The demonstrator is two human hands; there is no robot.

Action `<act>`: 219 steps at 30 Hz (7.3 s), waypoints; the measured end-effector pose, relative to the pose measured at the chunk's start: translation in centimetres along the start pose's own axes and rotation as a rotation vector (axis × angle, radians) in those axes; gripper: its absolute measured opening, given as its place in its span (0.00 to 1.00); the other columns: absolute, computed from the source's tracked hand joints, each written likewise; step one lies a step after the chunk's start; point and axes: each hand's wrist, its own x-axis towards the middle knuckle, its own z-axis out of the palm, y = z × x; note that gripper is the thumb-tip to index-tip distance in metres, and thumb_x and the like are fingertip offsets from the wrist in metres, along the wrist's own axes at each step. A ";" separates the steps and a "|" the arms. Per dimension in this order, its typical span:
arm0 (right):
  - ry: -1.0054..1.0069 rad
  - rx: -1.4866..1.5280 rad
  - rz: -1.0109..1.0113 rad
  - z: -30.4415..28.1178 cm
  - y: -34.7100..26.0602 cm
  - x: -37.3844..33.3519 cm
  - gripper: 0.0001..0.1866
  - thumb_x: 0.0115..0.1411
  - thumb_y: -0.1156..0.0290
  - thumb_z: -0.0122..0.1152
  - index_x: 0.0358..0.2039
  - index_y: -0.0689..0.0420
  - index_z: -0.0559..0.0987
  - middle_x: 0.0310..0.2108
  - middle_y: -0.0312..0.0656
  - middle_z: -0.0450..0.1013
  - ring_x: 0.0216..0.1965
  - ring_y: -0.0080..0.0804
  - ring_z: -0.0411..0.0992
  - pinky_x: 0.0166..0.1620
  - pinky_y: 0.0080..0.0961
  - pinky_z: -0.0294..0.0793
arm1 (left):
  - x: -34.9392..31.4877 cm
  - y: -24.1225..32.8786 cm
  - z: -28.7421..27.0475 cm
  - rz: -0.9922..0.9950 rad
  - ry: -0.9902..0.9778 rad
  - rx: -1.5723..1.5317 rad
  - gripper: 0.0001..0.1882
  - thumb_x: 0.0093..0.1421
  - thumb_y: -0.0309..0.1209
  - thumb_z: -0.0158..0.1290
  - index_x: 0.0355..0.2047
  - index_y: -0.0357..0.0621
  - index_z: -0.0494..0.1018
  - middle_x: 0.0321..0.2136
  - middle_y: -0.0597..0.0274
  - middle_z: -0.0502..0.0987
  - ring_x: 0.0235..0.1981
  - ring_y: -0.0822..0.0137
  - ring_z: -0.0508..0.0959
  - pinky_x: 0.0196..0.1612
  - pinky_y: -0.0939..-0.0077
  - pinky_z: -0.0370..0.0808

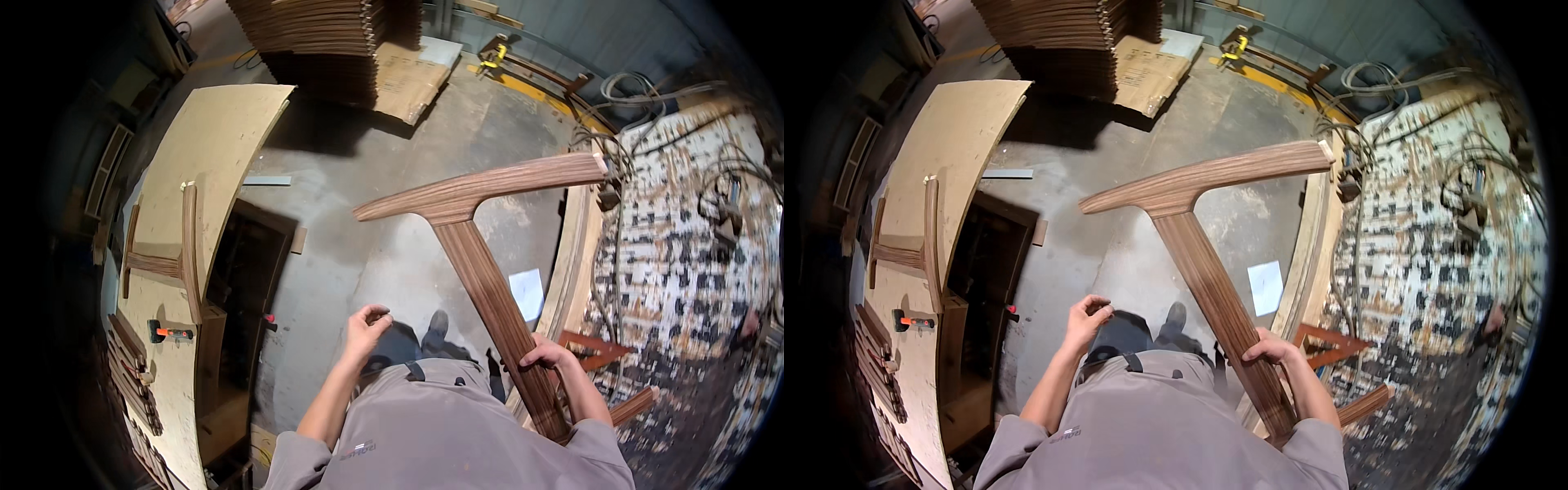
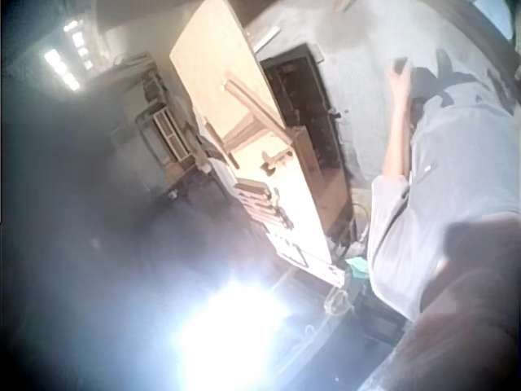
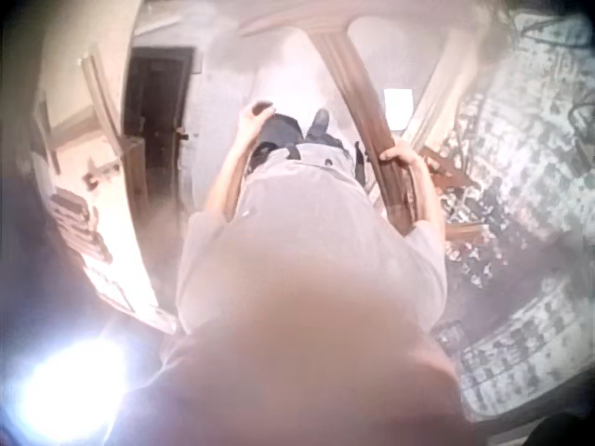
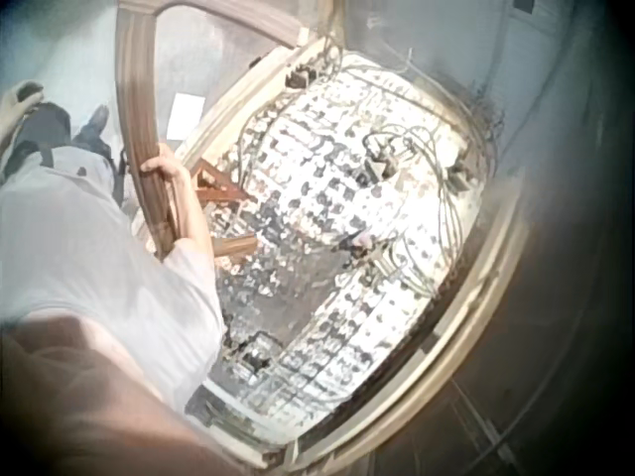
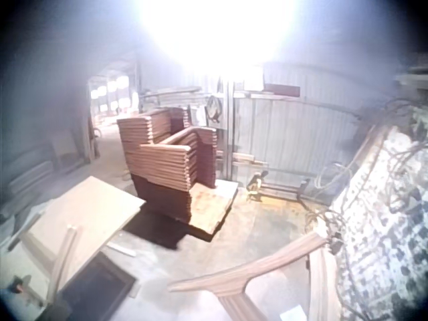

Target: The person assembles wooden furniture parts by fitting them together and securing them with a hammer, stacks the assembled pieces on a pallet, and then applies adhesive to a wooden component using a brush.

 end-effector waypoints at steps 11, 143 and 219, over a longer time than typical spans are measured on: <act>0.174 -0.427 -0.045 -7.4 -20.2 8.8 0.20 0.38 0.79 0.64 0.37 0.65 0.78 0.29 0.36 0.76 0.32 0.24 0.73 0.37 0.23 0.73 | 26.3 7.4 6.2 -0.171 -0.578 -1.148 0.20 0.56 0.34 0.59 0.47 0.41 0.69 0.40 0.60 0.76 0.44 0.64 0.76 0.47 0.70 0.72; 1.007 -1.687 -0.652 -37.9 -154.7 78.2 0.53 0.36 0.67 0.74 0.63 0.58 0.56 0.42 0.58 0.72 0.43 0.52 0.75 0.46 0.38 0.76 | 92.7 73.3 7.7 0.056 1.486 0.650 0.50 0.34 0.32 0.68 0.61 0.45 0.59 0.56 0.35 0.60 0.51 0.37 0.70 0.51 0.53 0.72; 0.070 -1.509 -1.047 -3.0 -131.2 90.4 0.24 0.48 0.45 0.67 0.21 0.58 0.83 0.23 0.53 0.76 0.31 0.51 0.77 0.36 0.41 0.75 | 95.4 66.6 8.6 0.340 1.644 0.118 0.32 0.35 0.31 0.73 0.41 0.34 0.70 0.31 0.50 0.77 0.32 0.53 0.78 0.39 0.62 0.75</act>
